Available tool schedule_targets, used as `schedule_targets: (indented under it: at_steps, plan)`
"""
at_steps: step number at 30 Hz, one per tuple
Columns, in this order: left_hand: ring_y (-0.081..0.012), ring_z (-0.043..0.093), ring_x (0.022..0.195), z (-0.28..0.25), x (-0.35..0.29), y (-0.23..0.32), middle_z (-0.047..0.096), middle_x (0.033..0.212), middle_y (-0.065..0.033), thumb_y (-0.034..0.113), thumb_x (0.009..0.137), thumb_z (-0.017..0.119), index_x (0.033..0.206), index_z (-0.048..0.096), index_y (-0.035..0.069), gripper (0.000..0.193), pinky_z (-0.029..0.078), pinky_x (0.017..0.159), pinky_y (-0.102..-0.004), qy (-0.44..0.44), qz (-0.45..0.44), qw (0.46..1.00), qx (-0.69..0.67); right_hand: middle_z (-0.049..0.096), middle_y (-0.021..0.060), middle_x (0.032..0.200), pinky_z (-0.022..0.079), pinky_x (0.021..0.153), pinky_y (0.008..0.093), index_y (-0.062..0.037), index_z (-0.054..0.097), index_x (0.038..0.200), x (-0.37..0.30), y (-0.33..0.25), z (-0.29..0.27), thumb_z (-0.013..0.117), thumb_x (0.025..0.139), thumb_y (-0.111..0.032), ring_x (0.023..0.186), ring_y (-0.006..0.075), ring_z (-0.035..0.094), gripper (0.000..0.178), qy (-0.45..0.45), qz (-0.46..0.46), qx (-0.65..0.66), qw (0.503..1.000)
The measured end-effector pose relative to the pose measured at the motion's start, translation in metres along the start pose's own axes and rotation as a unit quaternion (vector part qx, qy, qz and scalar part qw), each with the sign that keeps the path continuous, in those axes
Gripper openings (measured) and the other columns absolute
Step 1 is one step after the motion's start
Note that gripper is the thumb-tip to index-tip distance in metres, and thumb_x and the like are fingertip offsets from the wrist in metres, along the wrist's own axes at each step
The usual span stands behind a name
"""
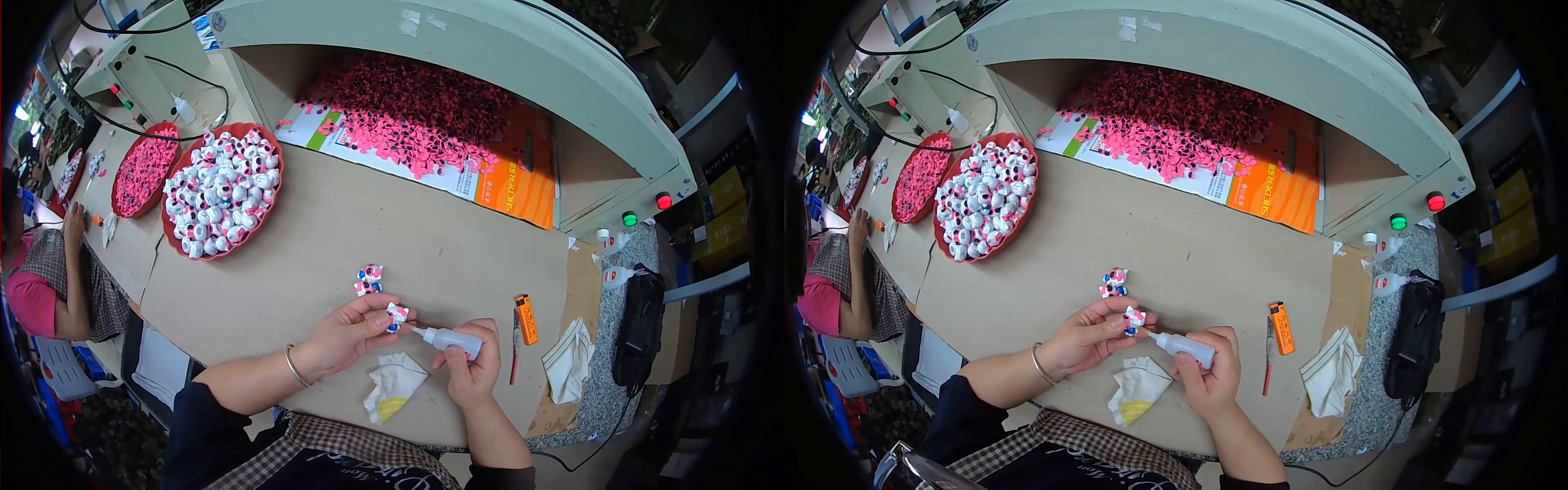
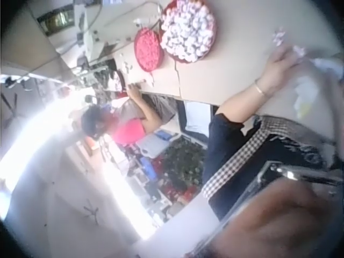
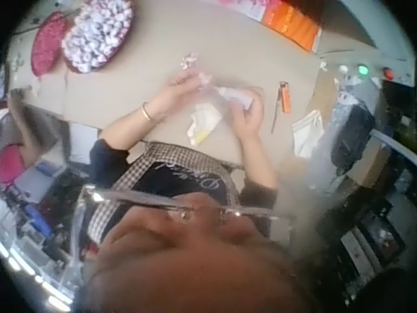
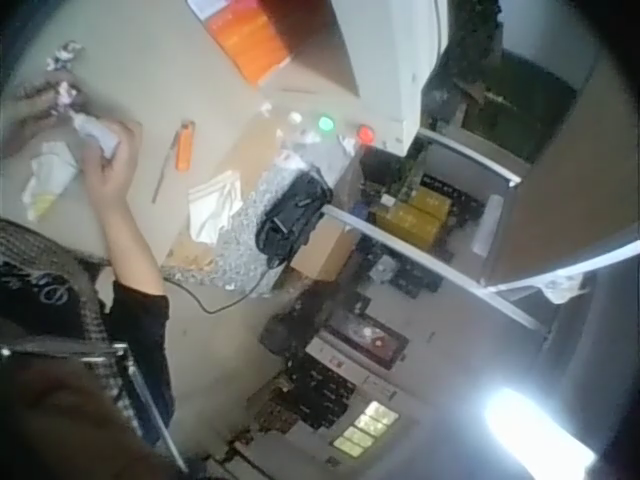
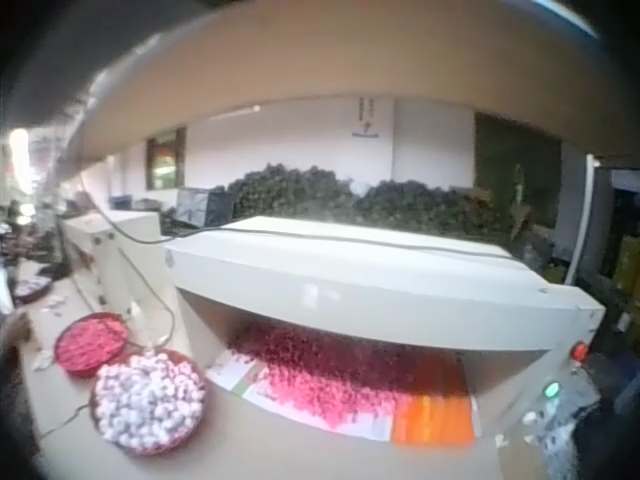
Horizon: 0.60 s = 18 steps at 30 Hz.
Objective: The person applies adhesive from a bottle onto small figurine heads and attaches small decorative pieces onto them by hand.
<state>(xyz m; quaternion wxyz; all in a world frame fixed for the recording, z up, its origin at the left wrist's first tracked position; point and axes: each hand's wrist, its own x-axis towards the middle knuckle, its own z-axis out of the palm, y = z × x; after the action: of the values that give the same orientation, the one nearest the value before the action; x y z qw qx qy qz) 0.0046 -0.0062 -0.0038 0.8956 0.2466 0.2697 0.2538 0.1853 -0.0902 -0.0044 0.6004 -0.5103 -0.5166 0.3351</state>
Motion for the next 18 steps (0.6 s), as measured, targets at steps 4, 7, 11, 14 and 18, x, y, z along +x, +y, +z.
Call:
schedule_targets:
  at_steps: [4,7,11,14,18]
  plan:
    - [-0.0171,0.051,0.104,-0.0006,0.0004,-0.0006,0.050,0.115,-0.0090,0.014,0.087,0.047,0.114,0.045,0.011,0.027,0.044,0.083,-0.0244,-0.001,-0.002,1.000,0.000,0.037,0.0086,0.090,0.048,0.045,0.0224,0.0021,0.042,0.094,0.0011,-0.0010,0.0011,0.050,0.084,-0.014,0.067,0.0124,0.050,0.021,-0.004,0.005,0.005,1.000]
    - [-0.0169,0.051,0.103,-0.0001,0.0004,-0.0003,0.051,0.115,-0.0088,0.014,0.086,0.047,0.113,0.046,0.011,0.027,0.045,0.082,-0.0240,-0.001,-0.006,1.000,0.000,0.036,0.0088,0.090,0.049,0.045,0.0221,0.0023,0.042,0.094,0.0016,-0.0005,0.0018,0.049,0.084,-0.014,0.066,0.0125,0.049,0.021,-0.002,0.005,0.004,1.000]
    - [-0.0170,0.052,0.102,0.0014,-0.0002,0.0003,0.051,0.114,-0.0086,0.014,0.086,0.048,0.112,0.046,0.011,0.026,0.046,0.081,-0.0234,0.003,-0.005,1.000,0.001,0.036,0.0090,0.090,0.049,0.044,0.0220,0.0024,0.041,0.094,0.0011,-0.0003,0.0030,0.049,0.084,-0.015,0.067,0.0126,0.049,0.021,0.001,0.001,0.003,1.000]
    - [-0.0213,0.051,0.104,-0.0011,0.0003,-0.0018,0.046,0.118,-0.0149,0.010,0.087,0.045,0.113,0.046,0.011,0.026,0.047,0.082,-0.0244,0.005,0.001,1.000,-0.001,0.036,0.0094,0.090,0.049,0.044,0.0219,0.0026,0.041,0.093,0.0005,-0.0005,0.0026,0.049,0.084,-0.015,0.066,0.0127,0.050,0.021,-0.001,-0.005,-0.006,1.000]
    - [-0.0171,0.052,0.102,0.0009,0.0002,-0.0005,0.051,0.114,-0.0084,0.014,0.086,0.048,0.110,0.046,0.011,0.025,0.045,0.081,-0.0232,0.005,-0.005,1.000,-0.001,0.037,0.0099,0.090,0.049,0.044,0.0220,0.0028,0.041,0.093,0.0012,-0.0023,0.0033,0.049,0.084,-0.015,0.064,0.0127,0.050,0.022,-0.001,-0.013,-0.023,1.000]
